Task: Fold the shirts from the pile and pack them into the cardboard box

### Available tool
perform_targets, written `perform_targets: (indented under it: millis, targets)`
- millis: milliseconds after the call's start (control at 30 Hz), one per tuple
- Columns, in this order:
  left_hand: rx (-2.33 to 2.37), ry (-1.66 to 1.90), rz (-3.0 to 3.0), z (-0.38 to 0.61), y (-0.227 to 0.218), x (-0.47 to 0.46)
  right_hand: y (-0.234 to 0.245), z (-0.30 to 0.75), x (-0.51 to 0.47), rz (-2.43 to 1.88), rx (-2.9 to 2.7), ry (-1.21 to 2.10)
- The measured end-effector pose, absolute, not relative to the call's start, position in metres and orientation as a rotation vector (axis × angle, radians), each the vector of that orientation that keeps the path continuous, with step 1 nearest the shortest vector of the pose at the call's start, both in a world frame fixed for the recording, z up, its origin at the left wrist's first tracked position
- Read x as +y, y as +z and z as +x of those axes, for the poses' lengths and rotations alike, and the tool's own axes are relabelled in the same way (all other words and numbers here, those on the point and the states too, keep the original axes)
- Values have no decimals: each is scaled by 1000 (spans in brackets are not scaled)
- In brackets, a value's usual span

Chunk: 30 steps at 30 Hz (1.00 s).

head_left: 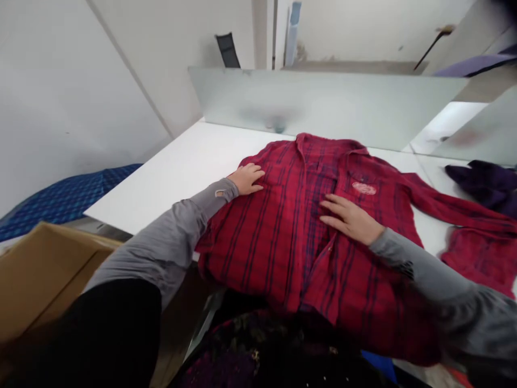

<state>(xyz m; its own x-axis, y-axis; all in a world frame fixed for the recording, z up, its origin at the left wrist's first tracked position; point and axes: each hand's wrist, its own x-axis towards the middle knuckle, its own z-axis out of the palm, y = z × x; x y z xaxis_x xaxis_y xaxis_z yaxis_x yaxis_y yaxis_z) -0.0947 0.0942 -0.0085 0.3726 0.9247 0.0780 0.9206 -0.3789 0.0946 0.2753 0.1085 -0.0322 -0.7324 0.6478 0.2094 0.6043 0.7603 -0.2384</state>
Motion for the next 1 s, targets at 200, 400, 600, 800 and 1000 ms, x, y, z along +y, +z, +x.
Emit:
perform_targets:
  millis: [200, 400, 600, 800, 1000]
  targets:
    - [1541, 129, 2574, -57, 36, 2, 5, 302, 18, -896, -2533, 471]
    - [1752, 1006, 2178, 9, 65, -93, 11, 291, -85, -817, -2622, 359]
    - [1733, 806, 1708, 32, -13, -180, -29, 287, -108, -930, -2359, 399]
    - [1253, 724, 756, 24, -116, -195, -28, 299, -98, -1081, -1962, 761]
    - [831, 1256, 464, 46, -123, -183, -3, 299, -108, -955, -1882, 751]
